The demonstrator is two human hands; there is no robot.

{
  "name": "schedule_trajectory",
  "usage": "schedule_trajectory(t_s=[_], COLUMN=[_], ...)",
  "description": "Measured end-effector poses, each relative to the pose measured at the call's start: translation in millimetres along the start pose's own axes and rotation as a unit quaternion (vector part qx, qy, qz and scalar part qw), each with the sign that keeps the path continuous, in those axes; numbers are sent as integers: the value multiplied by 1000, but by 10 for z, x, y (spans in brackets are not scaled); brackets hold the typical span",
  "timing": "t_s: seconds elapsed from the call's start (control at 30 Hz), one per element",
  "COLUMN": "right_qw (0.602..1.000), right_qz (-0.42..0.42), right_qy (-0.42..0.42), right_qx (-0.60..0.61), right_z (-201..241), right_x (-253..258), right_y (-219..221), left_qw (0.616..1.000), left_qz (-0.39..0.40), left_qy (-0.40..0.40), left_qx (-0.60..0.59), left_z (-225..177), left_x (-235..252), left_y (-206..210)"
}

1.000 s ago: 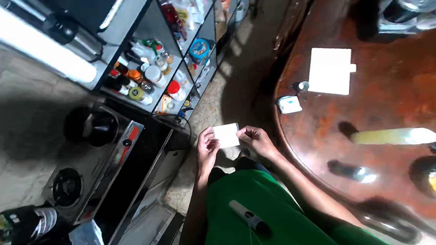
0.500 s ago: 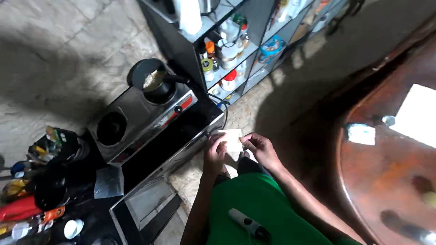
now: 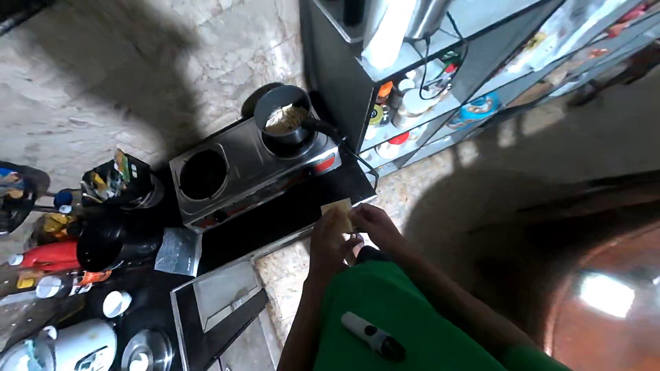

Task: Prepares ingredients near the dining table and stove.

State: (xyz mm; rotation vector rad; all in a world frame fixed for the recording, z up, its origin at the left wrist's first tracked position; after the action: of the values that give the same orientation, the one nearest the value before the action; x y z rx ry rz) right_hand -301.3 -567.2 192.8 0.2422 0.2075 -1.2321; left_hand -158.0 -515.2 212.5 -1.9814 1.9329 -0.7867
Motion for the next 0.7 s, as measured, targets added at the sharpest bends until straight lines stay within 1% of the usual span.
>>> schedule_trajectory(t_s=[0.07, 0.17, 0.2, 0.27, 0.33, 0.37, 0.47, 0.53, 0.6, 0.7], right_qw=[1000, 998, 998, 997, 994, 990, 969, 948, 928, 902], right_qz=[21, 62, 64, 51, 30, 22, 25, 25, -2, -27], right_qy=[1, 10, 15, 35, 85, 123, 248, 304, 316, 286], right_qx=[-4, -14, -20, -52, -70, -62, 3, 88, 195, 323], right_z=[35, 2, -36, -151, -326, -450, -838, -1097, -1320, -1406], right_x=[183, 410, 486, 667, 868, 981, 1382, 1685, 1976, 2271], right_y=[76, 188, 196, 180, 170, 184, 363, 526, 644, 793], left_qw=[999, 995, 991, 978, 958, 949, 932, 931, 935, 945], left_qz=[-10, -62, -80, -88, -78, -76, -67, -53, -33, -22], left_qy=[-14, -80, -109, -189, -277, -306, -355, -359, -352, -326], left_qx=[27, -3, -9, -2, 5, 4, -16, -24, -19, -4], left_z=[76, 312, 392, 582, 848, 985, 1347, 1573, 1729, 1901], left_x=[92, 151, 173, 211, 212, 201, 222, 287, 397, 584], left_y=[-23, -153, -209, -316, -389, -420, -548, -663, -819, -1105])
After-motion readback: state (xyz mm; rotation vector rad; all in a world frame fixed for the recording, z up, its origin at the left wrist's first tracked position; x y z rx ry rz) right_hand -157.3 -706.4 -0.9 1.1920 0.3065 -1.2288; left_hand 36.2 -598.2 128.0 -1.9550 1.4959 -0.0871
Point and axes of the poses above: each hand's wrist, its own x-axis towards the middle knuckle, its own y-axis out of the palm, z = x × y, the point moved 8 cm from there along x, towards the middle knuckle, and after that the axes turned 1 degree about -x, right-handed, at the moved point
